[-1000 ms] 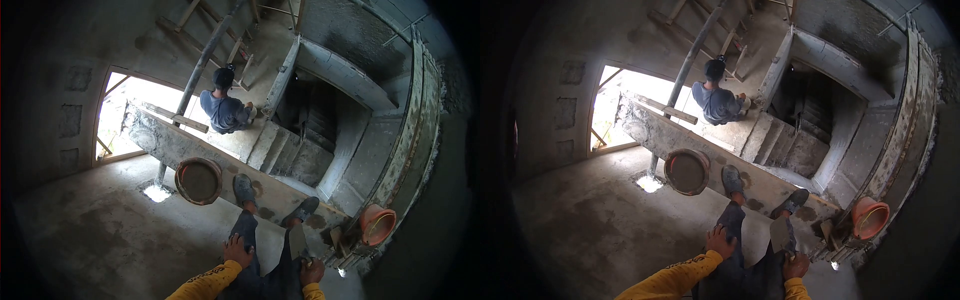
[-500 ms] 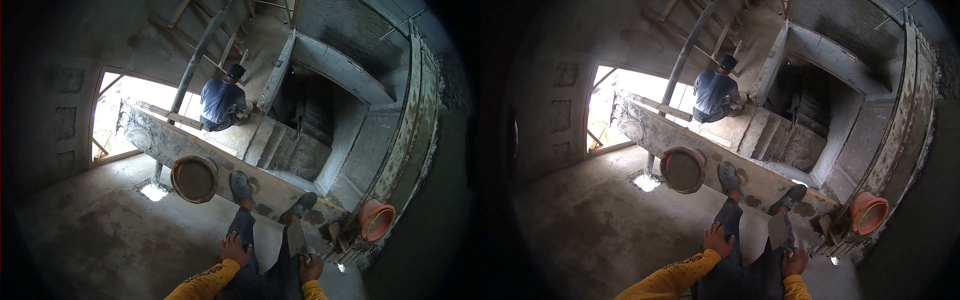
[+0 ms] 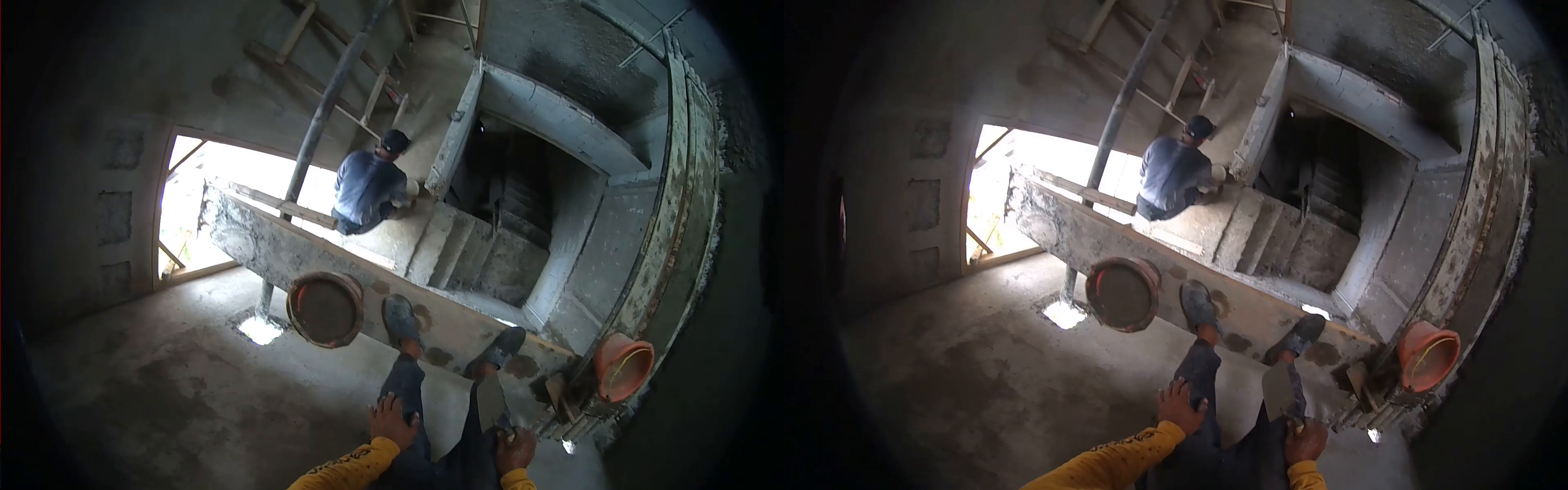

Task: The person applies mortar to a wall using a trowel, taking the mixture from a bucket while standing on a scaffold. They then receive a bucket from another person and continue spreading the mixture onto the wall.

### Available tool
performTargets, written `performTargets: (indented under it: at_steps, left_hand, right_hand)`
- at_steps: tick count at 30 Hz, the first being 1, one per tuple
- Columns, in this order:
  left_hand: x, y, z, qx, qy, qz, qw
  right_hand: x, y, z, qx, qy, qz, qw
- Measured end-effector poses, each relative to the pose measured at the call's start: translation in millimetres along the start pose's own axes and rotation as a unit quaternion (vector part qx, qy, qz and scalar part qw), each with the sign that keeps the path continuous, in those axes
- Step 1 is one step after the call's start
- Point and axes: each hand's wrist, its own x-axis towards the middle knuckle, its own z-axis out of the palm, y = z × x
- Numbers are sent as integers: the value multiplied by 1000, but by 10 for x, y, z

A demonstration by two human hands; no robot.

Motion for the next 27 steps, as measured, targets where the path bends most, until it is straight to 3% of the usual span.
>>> performTargets:
  at_steps: [4,11,15,18,24,27]
  left_hand:
    - [-1,-18,7,2,15,3,1000]
    - [-1,-7,-43,-5,14,2,1000]
    - [12,-24,-33,-12,12,1,1000]
    - [17,-56,-3,-9,12,1,1000]
    - [8,-45,-86,-22,0,-4,1000]
    - [12,-65,-83,-26,5,-1,1000]
  right_hand:
    - [35,-40,7,22,2,27,999]
    - [289,-105,31,29,60,-8,998]
    - [652,-464,-137,115,42,73,990]
    - [838,-679,-189,163,109,-2,981]
    - [1049,-1181,-602,346,-81,119,927]
    - [1073,-1153,-445,433,-92,152,884]
